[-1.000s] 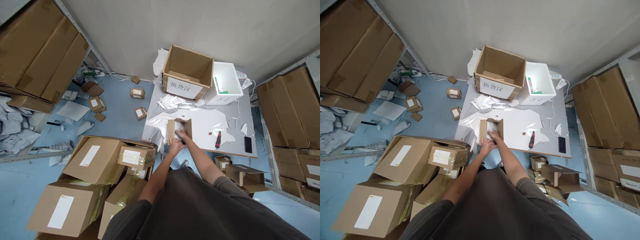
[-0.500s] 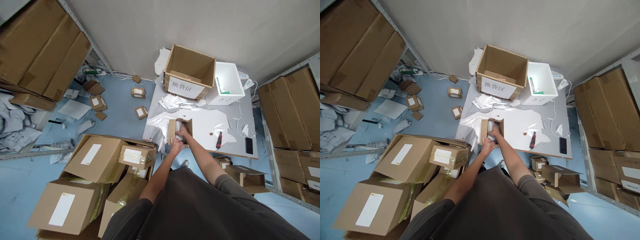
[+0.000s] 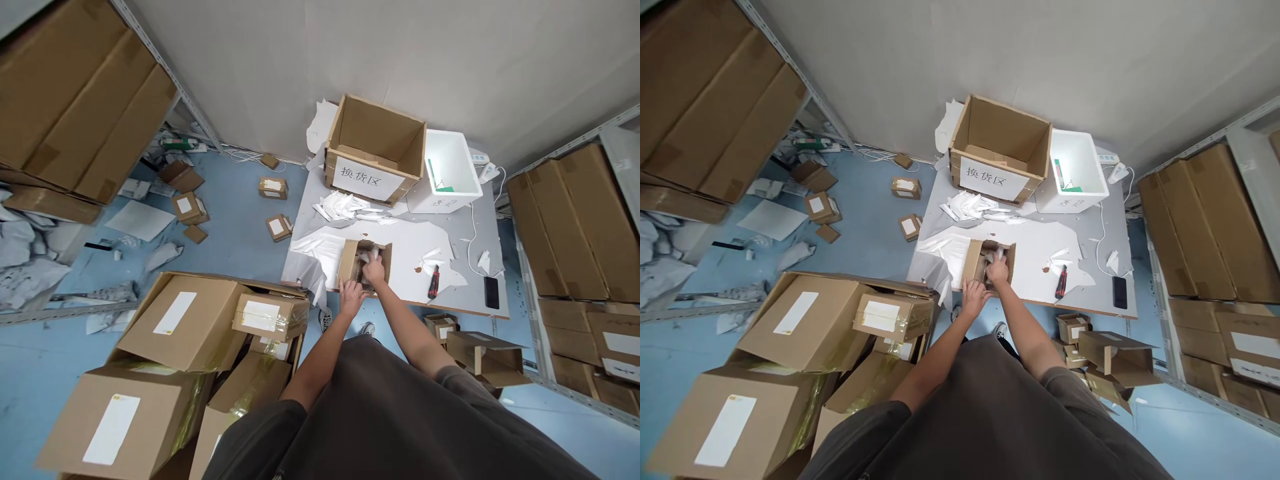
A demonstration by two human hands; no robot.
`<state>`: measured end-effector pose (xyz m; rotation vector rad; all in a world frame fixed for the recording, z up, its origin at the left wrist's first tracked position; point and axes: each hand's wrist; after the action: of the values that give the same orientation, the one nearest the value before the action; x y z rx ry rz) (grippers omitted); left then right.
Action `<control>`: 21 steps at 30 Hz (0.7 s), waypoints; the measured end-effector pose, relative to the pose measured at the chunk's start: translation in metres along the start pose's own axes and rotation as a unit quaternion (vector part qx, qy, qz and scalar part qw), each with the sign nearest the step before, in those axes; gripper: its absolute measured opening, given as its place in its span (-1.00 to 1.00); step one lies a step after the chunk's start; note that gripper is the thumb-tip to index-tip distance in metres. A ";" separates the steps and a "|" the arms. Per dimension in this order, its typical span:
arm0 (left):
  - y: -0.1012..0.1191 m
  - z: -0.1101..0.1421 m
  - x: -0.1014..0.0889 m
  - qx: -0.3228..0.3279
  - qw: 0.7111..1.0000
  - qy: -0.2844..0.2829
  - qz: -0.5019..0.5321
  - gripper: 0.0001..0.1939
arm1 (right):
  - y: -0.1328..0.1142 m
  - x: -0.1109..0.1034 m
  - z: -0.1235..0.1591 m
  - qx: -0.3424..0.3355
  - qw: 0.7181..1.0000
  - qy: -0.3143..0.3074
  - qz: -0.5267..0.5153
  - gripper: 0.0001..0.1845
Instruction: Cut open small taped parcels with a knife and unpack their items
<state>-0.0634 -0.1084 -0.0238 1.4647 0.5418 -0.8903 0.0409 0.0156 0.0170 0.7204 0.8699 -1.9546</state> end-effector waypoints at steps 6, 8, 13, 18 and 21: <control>0.000 0.001 -0.009 0.007 0.999 -0.018 0.042 -0.81 | -0.006 -0.002 -0.003 -0.004 0.992 -0.032 -0.124 -0.06; -0.002 0.001 -0.014 0.014 0.997 -0.021 0.071 -0.80 | -0.007 -0.009 0.003 -0.018 0.990 -0.027 -0.134 -0.02; -0.010 -0.002 -0.030 -0.011 0.994 -0.007 0.111 -0.73 | -0.011 -0.043 0.031 -0.146 0.976 -0.006 -0.164 0.10; -0.030 -0.017 -0.058 -0.025 0.998 -0.006 0.055 -0.75 | -0.002 -0.088 0.059 -0.228 0.930 0.016 -0.288 0.20; -0.045 -0.027 -0.084 -0.022 0.999 -0.019 0.025 -0.77 | 0.012 -0.104 0.075 -0.226 0.897 0.011 -0.378 0.30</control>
<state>-0.1427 -0.0614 0.0129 1.4131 0.4913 -0.8592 0.0887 0.0002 0.1360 0.1117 1.7350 -2.2483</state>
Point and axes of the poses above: each hand's wrist, its own z-axis away from the middle knuckle, its own x-axis out of the palm, y = z × x, and after that the axes turned 9 degrees about -y, right-handed
